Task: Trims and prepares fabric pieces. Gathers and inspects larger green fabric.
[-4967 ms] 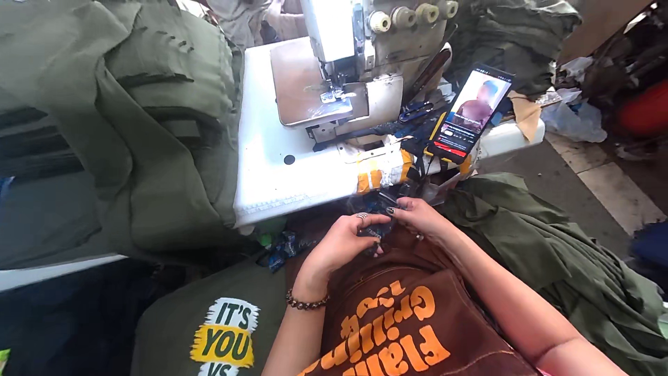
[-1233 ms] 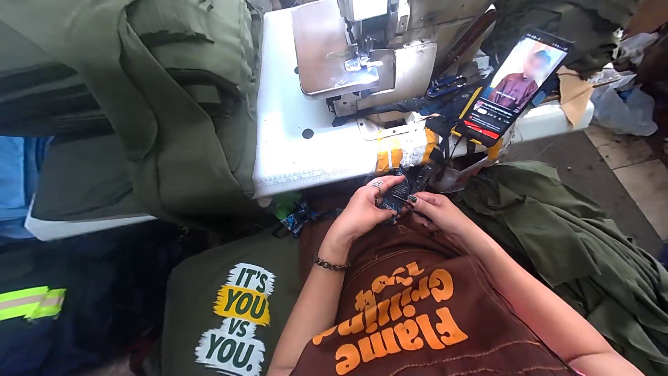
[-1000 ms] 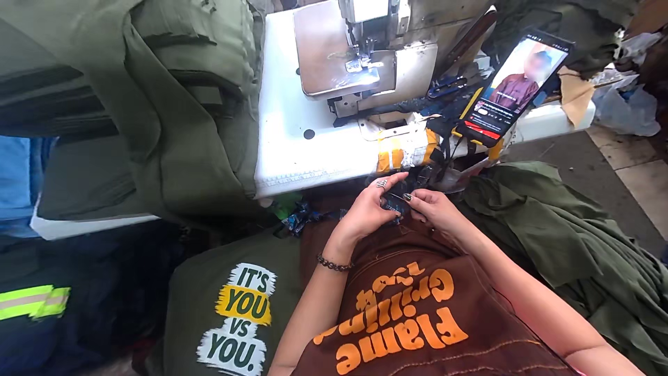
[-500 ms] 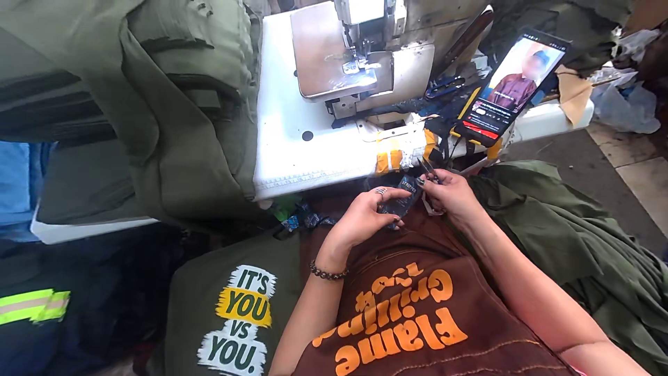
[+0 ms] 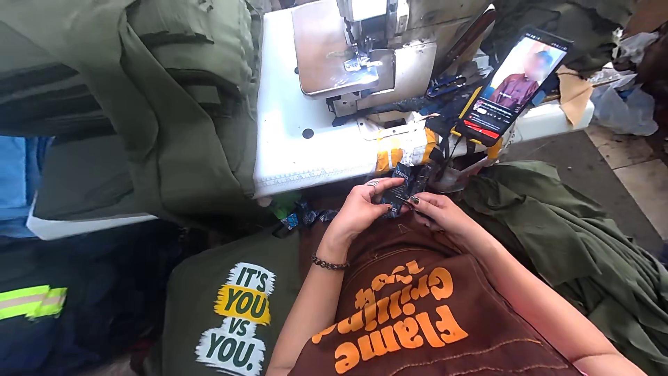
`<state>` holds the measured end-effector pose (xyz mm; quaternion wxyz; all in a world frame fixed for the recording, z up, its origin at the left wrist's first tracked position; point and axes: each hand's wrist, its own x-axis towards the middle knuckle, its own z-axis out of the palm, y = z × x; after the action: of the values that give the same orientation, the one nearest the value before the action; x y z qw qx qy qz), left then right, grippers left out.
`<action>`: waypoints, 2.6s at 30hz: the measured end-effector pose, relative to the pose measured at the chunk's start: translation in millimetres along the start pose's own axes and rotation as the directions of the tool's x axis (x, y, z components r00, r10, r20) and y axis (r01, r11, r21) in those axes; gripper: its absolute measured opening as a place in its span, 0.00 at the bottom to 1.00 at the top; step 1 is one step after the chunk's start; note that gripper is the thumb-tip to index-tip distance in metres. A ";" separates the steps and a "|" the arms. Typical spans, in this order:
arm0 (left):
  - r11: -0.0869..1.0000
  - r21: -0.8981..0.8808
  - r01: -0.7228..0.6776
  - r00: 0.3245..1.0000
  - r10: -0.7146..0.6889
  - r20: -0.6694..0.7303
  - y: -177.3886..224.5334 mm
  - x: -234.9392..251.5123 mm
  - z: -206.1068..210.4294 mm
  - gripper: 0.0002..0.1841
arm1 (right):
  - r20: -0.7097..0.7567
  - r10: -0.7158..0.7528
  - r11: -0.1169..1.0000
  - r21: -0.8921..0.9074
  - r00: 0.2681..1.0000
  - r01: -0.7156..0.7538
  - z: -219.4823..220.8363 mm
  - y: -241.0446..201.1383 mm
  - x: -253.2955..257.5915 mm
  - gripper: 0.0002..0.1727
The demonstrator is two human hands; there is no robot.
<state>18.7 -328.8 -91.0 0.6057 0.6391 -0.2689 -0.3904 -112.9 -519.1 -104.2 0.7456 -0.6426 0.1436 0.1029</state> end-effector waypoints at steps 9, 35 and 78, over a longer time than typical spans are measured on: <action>0.999 0.042 -0.019 0.999 0.017 0.044 -0.5 -0.1 -0.8 0.30 | 0.009 0.000 1.000 0.006 1.000 -0.001 3.8 -0.9 4.4 0.14; 0.977 0.201 0.068 0.997 -0.062 -0.034 -1.9 6.3 3.8 0.44 | -0.045 0.111 0.991 -0.066 0.993 -0.113 3.2 3.0 10.2 0.17; 0.997 0.053 -0.064 0.998 0.063 0.018 6.6 9.5 2.7 0.35 | -0.065 -0.053 0.998 0.040 0.996 0.056 3.3 -6.8 1.5 0.11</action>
<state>22.6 -338.9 -86.0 0.5981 0.6430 -0.3045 -0.3689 -109.0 -516.9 -98.0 0.7565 -0.6334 0.1519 0.0587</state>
